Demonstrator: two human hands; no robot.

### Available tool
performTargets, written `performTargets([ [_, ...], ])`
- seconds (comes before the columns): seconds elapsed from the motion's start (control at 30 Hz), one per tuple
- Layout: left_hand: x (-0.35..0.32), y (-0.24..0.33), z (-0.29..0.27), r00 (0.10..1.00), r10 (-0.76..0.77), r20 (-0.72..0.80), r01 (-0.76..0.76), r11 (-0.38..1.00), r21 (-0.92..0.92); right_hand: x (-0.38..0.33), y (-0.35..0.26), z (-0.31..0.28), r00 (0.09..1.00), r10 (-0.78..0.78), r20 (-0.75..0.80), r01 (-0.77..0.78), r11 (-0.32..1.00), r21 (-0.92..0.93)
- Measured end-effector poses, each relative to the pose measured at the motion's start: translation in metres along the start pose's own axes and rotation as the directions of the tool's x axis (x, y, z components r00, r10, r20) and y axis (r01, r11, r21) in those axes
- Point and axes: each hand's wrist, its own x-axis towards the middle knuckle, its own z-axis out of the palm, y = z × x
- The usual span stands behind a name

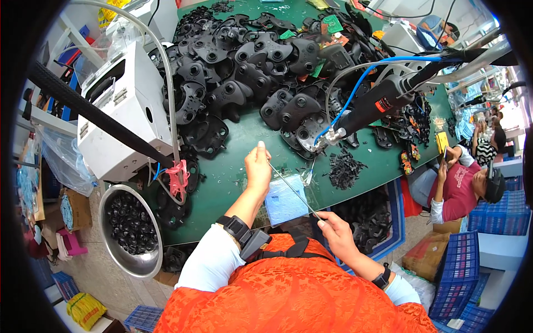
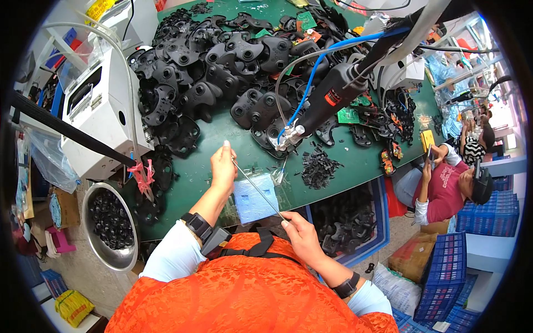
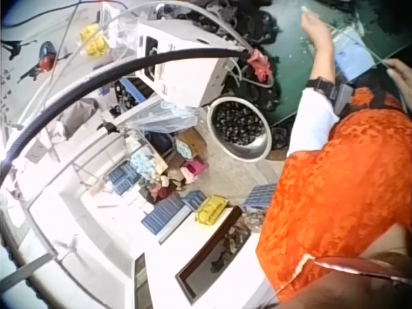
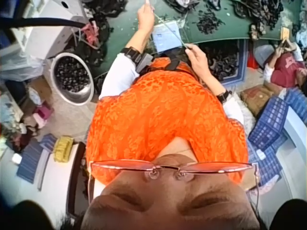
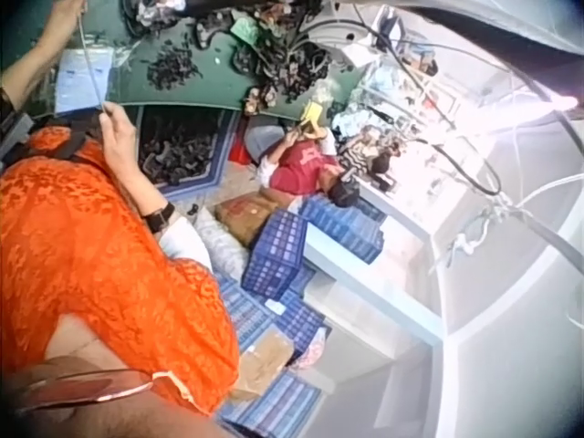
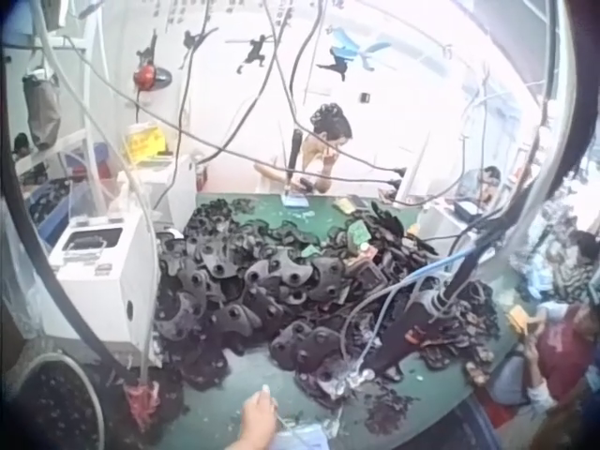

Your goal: The recorder collects parts from bins, uses a small machine to press parts together, and organizes components into bags.

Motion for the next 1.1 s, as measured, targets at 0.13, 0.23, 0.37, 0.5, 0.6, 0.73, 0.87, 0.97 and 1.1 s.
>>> performTargets([
  [0.13,-0.007,0.026,-0.002,0.935,-0.332,0.127,0.347,0.773,-0.530,0.004,0.010,0.000,0.958,0.206,0.198,-0.273,0.865,0.421],
  [0.23,-0.005,0.028,-0.010,0.888,-0.404,0.219,0.451,0.676,-0.583,0.003,0.005,0.001,0.909,0.258,0.327,-0.411,0.692,0.593],
  [0.37,-0.004,0.021,-0.020,0.873,-0.385,0.301,0.487,0.646,-0.587,0.000,0.005,-0.001,0.867,0.284,0.409,-0.495,0.571,0.654],
  [0.5,-0.008,0.007,-0.018,0.880,-0.414,0.234,0.475,0.757,-0.449,-0.006,0.004,-0.004,0.891,0.291,0.347,-0.449,0.675,0.586],
  [0.6,-0.012,-0.004,-0.018,0.913,-0.367,0.177,0.403,0.878,-0.259,-0.011,0.011,-0.008,0.921,0.294,0.256,-0.381,0.818,0.431],
  [0.73,-0.009,-0.029,-0.015,0.945,-0.300,0.127,0.305,0.952,-0.020,-0.011,0.018,-0.012,0.991,0.120,0.062,-0.121,0.993,0.008],
  [0.87,0.000,-0.054,-0.009,0.975,-0.175,0.137,0.160,0.981,0.113,-0.009,0.021,-0.017,1.000,-0.002,-0.003,0.002,0.980,-0.200],
  [0.97,0.008,-0.064,-0.005,0.995,-0.062,0.079,0.042,0.973,0.228,-0.011,0.024,-0.020,0.999,0.020,-0.034,-0.026,0.982,-0.185],
  [1.1,0.018,-0.066,-0.010,0.992,-0.107,0.062,0.089,0.965,0.245,-0.010,0.031,-0.030,0.984,0.142,-0.106,-0.159,0.971,-0.178],
])
